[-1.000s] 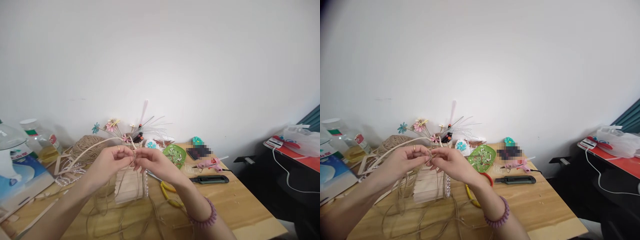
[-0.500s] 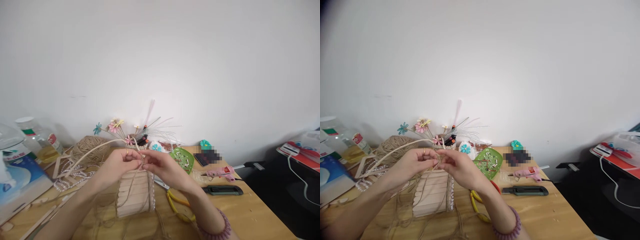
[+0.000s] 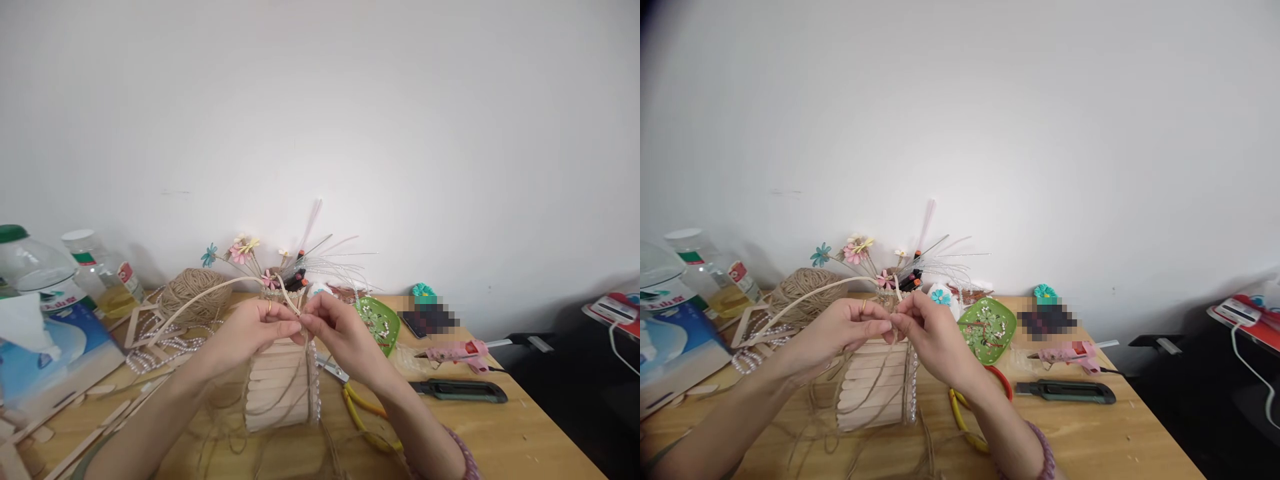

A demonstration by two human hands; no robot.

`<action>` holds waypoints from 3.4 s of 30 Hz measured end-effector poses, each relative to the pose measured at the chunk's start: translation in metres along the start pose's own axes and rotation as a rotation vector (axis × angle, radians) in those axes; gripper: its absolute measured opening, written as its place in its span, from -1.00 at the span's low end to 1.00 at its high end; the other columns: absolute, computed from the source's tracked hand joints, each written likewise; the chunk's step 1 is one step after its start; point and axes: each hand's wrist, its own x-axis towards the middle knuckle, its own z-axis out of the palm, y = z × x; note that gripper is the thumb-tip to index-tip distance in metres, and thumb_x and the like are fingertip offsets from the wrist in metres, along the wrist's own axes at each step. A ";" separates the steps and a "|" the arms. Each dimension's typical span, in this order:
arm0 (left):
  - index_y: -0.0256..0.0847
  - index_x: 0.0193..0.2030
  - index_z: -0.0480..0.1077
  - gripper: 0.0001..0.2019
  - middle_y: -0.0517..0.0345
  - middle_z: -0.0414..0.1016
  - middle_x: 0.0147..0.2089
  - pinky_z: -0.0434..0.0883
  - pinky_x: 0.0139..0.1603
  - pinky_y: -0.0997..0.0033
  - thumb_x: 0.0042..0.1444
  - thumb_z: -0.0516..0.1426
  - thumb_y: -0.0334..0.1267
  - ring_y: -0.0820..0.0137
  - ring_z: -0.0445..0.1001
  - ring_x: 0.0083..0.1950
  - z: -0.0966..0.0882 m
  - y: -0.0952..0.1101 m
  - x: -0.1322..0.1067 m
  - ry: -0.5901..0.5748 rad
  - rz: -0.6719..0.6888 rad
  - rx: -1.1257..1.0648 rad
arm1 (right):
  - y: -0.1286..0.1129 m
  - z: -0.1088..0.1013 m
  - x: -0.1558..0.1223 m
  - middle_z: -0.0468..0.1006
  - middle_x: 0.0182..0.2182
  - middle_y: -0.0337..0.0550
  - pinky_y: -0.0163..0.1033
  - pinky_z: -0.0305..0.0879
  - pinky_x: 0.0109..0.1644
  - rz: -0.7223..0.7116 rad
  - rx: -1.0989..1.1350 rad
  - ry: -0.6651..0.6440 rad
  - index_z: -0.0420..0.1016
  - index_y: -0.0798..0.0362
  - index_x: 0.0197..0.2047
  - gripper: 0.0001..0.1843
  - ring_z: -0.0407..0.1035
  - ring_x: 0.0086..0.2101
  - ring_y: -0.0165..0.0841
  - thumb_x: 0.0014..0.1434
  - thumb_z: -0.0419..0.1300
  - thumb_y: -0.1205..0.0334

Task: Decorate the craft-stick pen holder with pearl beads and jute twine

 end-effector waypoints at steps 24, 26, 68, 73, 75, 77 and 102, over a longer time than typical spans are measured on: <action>-0.24 -0.44 0.39 -0.82 0.26 0.45 -0.57 0.30 -0.53 0.65 -0.16 0.31 -0.31 0.57 0.37 -0.53 0.006 0.003 -0.007 -0.099 -0.111 -0.450 | -0.011 -0.011 -0.003 0.24 -0.54 -0.32 -0.32 0.03 -0.38 0.100 0.191 -0.058 0.29 0.08 -0.43 -0.65 0.11 -0.49 -0.46 0.14 0.15 -0.05; -0.23 -0.45 0.40 -0.84 0.26 0.46 -0.57 0.31 -0.52 0.64 -0.16 0.31 -0.32 0.57 0.37 -0.53 0.006 0.002 -0.007 -0.100 -0.106 -0.450 | -0.009 -0.015 -0.002 0.24 -0.54 -0.30 -0.32 0.02 -0.37 0.072 0.130 -0.102 0.30 0.09 -0.48 -0.62 0.11 -0.47 -0.45 0.16 0.12 -0.05; -0.14 -0.20 0.42 -0.83 0.22 0.54 -0.38 0.43 -0.28 0.45 0.10 0.13 -0.17 0.37 0.52 -0.29 0.007 0.004 -0.020 0.180 0.254 0.250 | -0.006 0.000 -0.003 0.31 -0.56 -0.32 -0.34 -0.01 -0.43 0.176 0.287 0.005 0.39 0.11 -0.51 -0.64 0.11 -0.51 -0.49 -0.03 0.30 -0.03; -0.12 -0.05 0.46 -0.69 0.28 0.55 -0.48 0.39 -0.20 0.46 0.03 0.19 -0.20 0.40 0.52 -0.32 0.000 0.006 -0.015 0.057 0.106 0.168 | -0.006 -0.005 -0.002 0.30 -0.57 -0.31 -0.33 -0.05 -0.43 0.230 0.249 -0.118 0.45 0.13 -0.48 -0.67 0.06 -0.52 -0.50 0.00 0.28 -0.01; -0.11 -0.02 0.45 -0.68 0.27 0.56 -0.47 0.39 -0.18 0.46 0.06 0.16 -0.20 0.40 0.52 -0.31 -0.003 0.006 -0.015 0.062 0.108 0.164 | -0.007 -0.007 -0.002 0.30 -0.57 -0.31 -0.32 -0.04 -0.42 0.260 0.240 -0.142 0.47 0.13 -0.46 -0.72 0.07 -0.52 -0.49 0.01 0.27 0.05; -0.11 -0.03 0.47 -0.70 0.26 0.55 -0.48 0.40 -0.22 0.47 0.08 0.14 -0.20 0.41 0.52 -0.34 -0.004 0.005 -0.016 0.042 0.120 0.170 | -0.008 -0.008 -0.002 0.32 -0.56 -0.30 -0.32 -0.01 -0.39 0.282 0.243 -0.134 0.47 0.12 -0.46 -0.77 0.11 -0.50 -0.48 -0.01 0.26 0.10; -0.18 -0.41 0.38 -0.92 0.24 0.44 -0.44 0.32 -0.37 0.47 0.04 0.13 -0.25 0.40 0.41 -0.38 0.007 0.006 -0.017 0.077 0.099 0.189 | -0.015 -0.002 -0.008 0.42 -0.56 -0.27 -0.39 0.08 -0.48 0.121 -0.211 -0.067 0.47 0.11 -0.46 -0.84 0.19 -0.52 -0.49 0.11 0.14 0.28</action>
